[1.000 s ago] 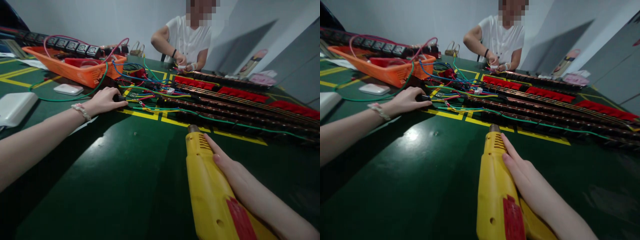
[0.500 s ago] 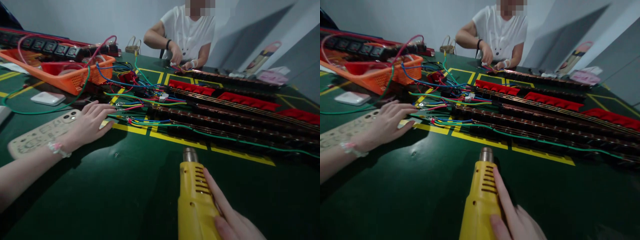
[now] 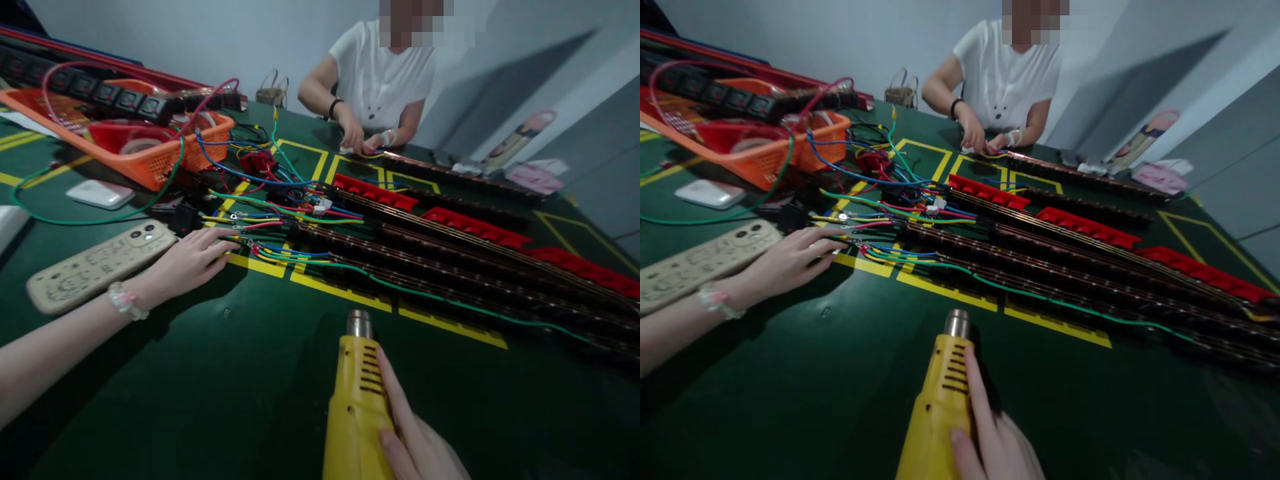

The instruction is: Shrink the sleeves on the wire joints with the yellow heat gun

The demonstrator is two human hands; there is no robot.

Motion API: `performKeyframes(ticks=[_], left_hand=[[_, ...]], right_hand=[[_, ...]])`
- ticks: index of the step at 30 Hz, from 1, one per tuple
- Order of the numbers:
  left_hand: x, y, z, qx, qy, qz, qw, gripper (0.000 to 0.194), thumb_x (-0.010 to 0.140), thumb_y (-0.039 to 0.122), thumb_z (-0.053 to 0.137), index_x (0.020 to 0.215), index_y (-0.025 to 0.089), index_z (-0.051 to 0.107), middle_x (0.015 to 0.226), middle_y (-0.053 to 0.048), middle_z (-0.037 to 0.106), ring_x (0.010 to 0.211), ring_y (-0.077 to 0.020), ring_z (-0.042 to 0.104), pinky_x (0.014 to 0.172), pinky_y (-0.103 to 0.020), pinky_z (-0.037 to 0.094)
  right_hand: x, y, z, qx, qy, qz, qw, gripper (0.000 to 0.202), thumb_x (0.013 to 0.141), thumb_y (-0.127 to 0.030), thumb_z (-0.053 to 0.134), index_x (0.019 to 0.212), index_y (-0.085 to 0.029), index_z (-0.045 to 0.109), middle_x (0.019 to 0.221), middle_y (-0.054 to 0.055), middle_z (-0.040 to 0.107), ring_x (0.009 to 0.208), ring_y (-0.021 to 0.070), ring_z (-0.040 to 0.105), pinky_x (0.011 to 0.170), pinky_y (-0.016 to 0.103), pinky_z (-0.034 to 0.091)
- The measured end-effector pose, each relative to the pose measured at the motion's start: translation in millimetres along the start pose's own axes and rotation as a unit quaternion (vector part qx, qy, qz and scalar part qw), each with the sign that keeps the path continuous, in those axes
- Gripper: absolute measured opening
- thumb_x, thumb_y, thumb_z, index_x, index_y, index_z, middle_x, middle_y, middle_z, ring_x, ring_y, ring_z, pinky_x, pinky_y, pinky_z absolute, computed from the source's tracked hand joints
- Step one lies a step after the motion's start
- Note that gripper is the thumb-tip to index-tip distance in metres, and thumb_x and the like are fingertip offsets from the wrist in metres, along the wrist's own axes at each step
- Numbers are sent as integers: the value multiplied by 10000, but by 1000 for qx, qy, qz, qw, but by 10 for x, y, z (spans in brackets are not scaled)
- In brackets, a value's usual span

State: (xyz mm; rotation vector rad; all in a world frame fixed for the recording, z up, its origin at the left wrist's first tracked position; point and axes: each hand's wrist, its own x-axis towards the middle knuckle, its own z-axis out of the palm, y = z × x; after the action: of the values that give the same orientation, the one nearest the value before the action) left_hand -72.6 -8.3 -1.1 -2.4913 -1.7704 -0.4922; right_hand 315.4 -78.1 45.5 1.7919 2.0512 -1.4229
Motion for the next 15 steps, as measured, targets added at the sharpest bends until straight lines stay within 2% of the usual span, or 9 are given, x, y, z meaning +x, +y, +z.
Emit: performKeyframes(ticks=[1,4,6,8,12,15], left_hand=[[-76,107,-3,-7,12,-13,1000,309,866,240,353,1128,197,510,1283,-79,441,1136,-204,442,972,-405,363],[-465,508,-51,-53,-15,-26,998,362,837,259,390,1186,270,485,1298,-45,446,1148,-209,455,973,-381,391],[-838,759,-97,-69,-25,-62,995,430,809,281,412,1230,361,441,1315,15,443,1143,-213,473,957,-363,425],[-1252,936,-124,-67,-35,-126,989,505,802,323,392,1286,453,325,1341,89,407,1165,-207,461,971,-360,430],[-1940,1077,-103,-32,10,-249,968,542,785,434,340,1286,568,183,1340,200,366,1199,-208,431,998,-394,407],[-2132,1109,-93,-24,14,-267,963,532,783,464,327,1277,586,171,1360,228,319,1218,-214,407,1015,-416,375]], right_hand=[[-22,-22,11,-6,20,-9,1000,676,858,-541,254,1418,-256,4,1027,69,642,882,245,621,767,360,476],[-94,-41,35,-35,50,-38,997,652,877,-536,214,1422,-239,15,1024,80,634,915,239,606,782,346,455],[-132,-14,41,-50,36,-64,996,644,883,-543,200,1420,-251,0,1068,78,613,953,228,589,787,329,446],[-151,28,47,-53,29,-96,994,628,889,-543,195,1418,-270,-3,1115,67,591,968,212,581,784,311,441],[-150,88,80,-50,73,-147,985,593,902,-521,187,1417,-291,5,1120,46,590,955,203,580,783,310,429],[-141,97,110,-70,98,-177,977,585,904,-518,182,1415,-301,-3,1070,50,610,928,221,586,776,341,422]])
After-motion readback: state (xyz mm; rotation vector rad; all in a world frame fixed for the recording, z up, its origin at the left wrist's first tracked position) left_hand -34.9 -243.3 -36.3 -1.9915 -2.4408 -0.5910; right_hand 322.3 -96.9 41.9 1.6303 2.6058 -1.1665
